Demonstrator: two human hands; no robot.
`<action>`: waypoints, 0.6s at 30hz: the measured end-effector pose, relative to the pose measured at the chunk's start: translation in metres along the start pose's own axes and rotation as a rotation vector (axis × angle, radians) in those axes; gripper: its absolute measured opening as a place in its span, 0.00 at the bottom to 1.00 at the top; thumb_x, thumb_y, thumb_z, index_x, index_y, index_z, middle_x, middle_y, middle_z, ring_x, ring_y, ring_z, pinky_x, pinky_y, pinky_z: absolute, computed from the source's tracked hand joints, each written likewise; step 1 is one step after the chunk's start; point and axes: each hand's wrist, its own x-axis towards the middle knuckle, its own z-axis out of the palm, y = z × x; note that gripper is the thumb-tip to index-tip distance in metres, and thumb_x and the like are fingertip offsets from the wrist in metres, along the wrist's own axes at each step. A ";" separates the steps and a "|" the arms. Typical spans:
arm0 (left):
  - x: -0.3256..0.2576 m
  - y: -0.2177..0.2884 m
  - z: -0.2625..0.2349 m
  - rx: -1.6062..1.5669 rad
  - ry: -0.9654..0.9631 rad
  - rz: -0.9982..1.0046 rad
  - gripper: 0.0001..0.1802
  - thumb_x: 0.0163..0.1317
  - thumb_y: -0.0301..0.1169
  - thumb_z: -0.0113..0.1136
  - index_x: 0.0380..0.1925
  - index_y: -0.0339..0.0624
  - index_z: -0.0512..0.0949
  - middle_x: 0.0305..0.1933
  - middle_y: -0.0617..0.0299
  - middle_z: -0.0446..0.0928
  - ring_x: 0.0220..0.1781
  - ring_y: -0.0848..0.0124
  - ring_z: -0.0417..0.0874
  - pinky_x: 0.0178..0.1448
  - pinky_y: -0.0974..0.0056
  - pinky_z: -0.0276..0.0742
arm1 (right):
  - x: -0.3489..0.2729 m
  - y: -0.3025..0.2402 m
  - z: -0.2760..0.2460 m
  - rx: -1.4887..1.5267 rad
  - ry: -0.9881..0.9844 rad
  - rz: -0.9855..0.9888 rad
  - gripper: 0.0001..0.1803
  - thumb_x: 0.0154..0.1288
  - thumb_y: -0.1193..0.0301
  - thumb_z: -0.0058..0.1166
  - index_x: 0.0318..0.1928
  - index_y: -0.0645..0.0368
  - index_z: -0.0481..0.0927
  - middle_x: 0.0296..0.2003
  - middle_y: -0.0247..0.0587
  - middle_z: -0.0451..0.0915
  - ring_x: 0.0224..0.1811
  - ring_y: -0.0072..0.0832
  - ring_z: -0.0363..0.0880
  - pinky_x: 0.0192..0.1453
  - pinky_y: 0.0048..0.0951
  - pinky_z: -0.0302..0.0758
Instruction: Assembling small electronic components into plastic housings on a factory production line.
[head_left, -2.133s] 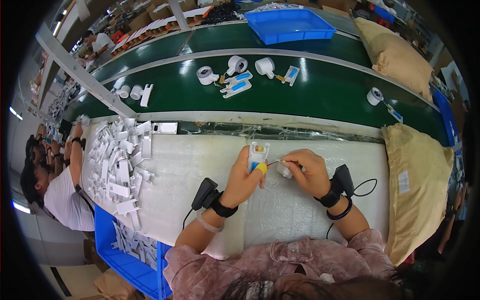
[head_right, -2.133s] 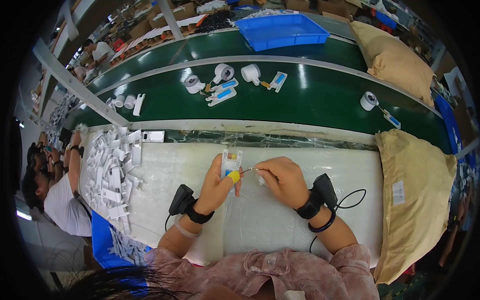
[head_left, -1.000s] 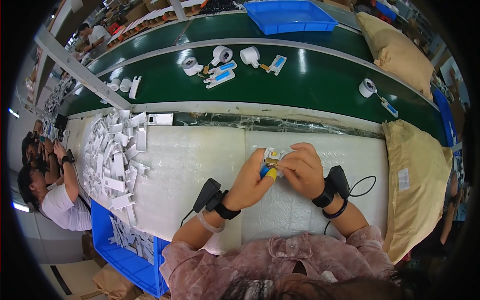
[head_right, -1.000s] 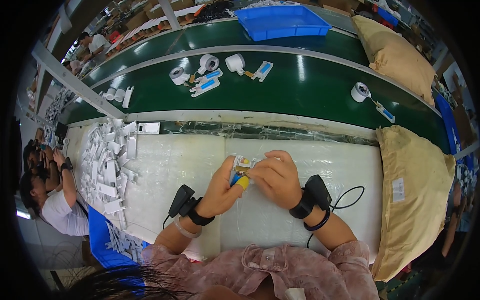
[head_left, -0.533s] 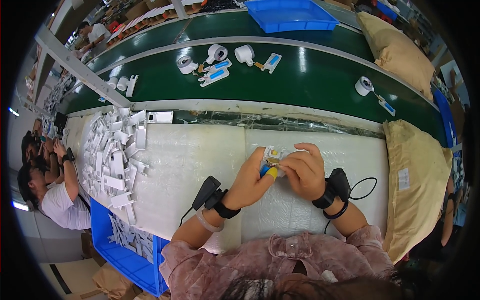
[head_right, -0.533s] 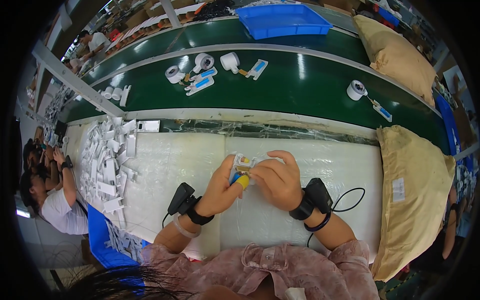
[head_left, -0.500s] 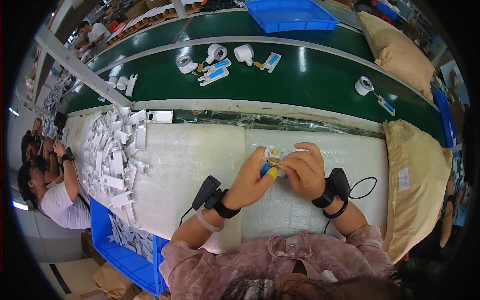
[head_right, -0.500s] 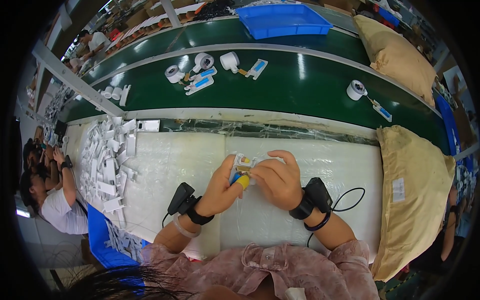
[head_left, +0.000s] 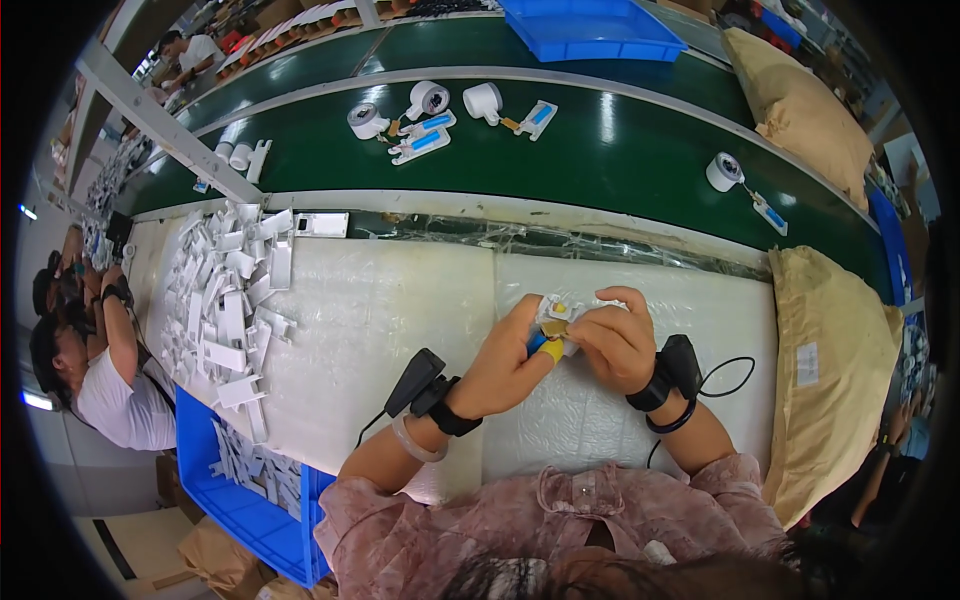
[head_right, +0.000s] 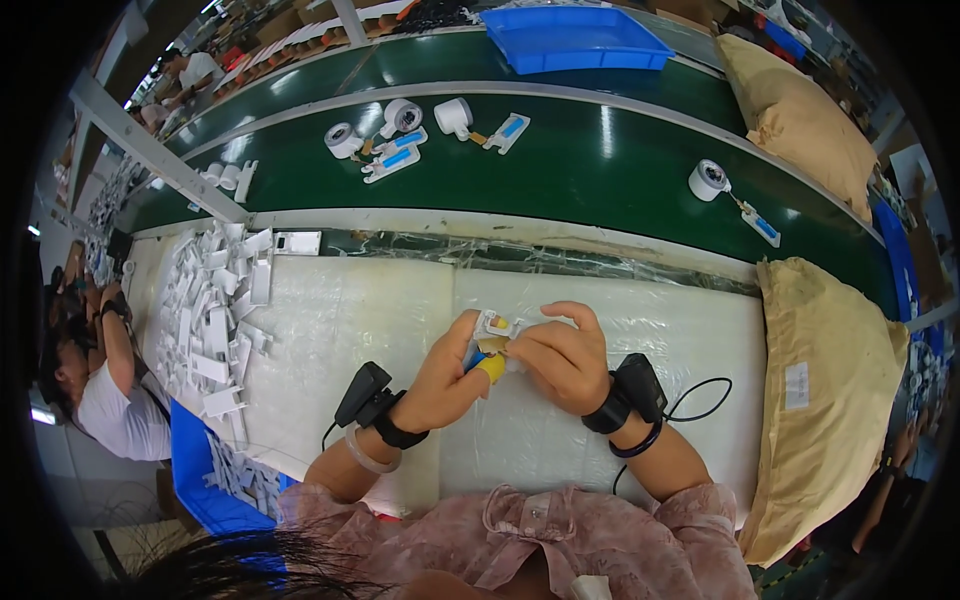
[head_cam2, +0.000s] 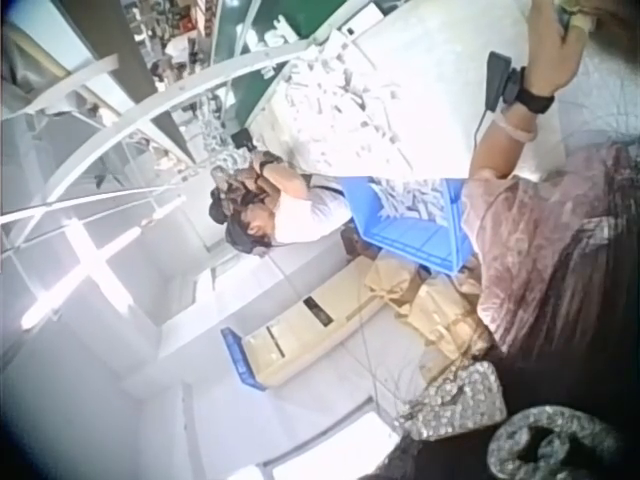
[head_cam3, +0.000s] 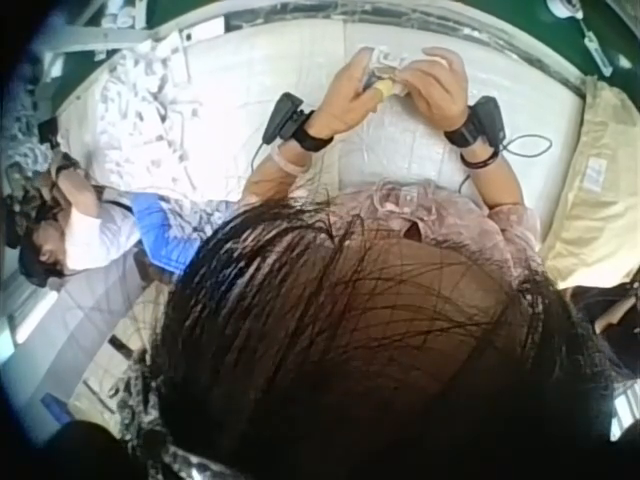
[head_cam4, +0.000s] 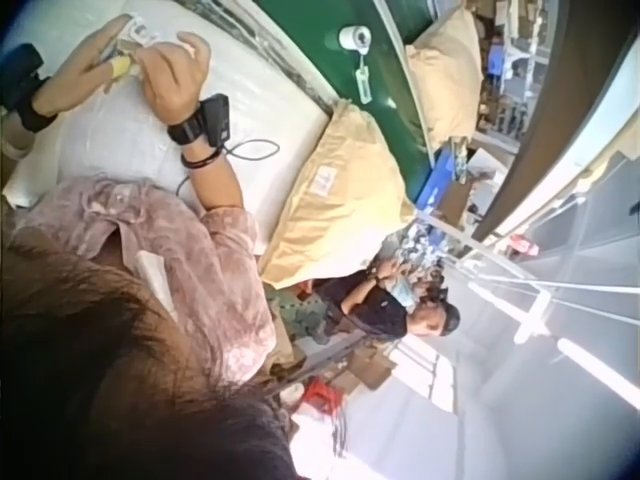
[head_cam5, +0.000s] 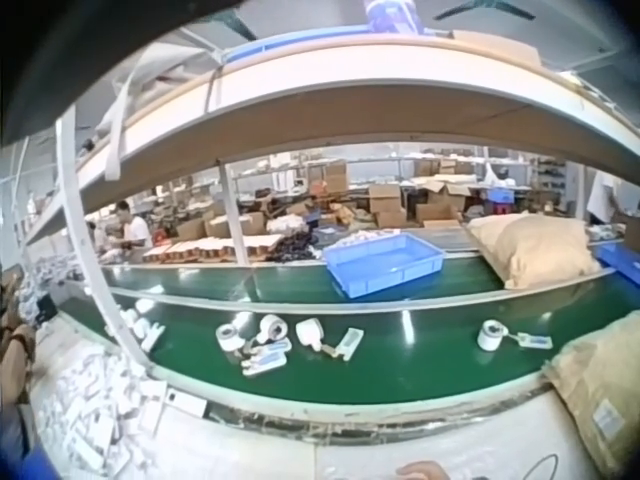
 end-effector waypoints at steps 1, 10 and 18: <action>0.000 0.000 0.000 0.000 0.002 0.000 0.24 0.58 0.19 0.44 0.57 0.39 0.64 0.39 0.63 0.72 0.32 0.80 0.72 0.33 0.73 0.72 | 0.000 0.000 0.000 0.001 -0.001 -0.001 0.12 0.49 0.80 0.66 0.36 0.57 0.82 0.31 0.33 0.81 0.33 0.29 0.80 0.53 0.42 0.75; 0.000 -0.004 0.001 -0.191 -0.030 -0.095 0.23 0.63 0.19 0.46 0.59 0.41 0.62 0.39 0.61 0.73 0.33 0.79 0.73 0.33 0.71 0.74 | -0.001 0.001 0.002 0.004 -0.001 -0.001 0.12 0.50 0.80 0.66 0.36 0.56 0.82 0.32 0.32 0.81 0.33 0.28 0.80 0.53 0.41 0.75; -0.002 -0.011 -0.001 -0.093 0.018 -0.014 0.22 0.63 0.19 0.47 0.58 0.40 0.62 0.43 0.62 0.72 0.33 0.80 0.73 0.33 0.72 0.74 | 0.000 0.000 0.005 0.008 -0.005 0.008 0.12 0.50 0.80 0.65 0.37 0.56 0.82 0.32 0.31 0.81 0.33 0.27 0.80 0.53 0.42 0.75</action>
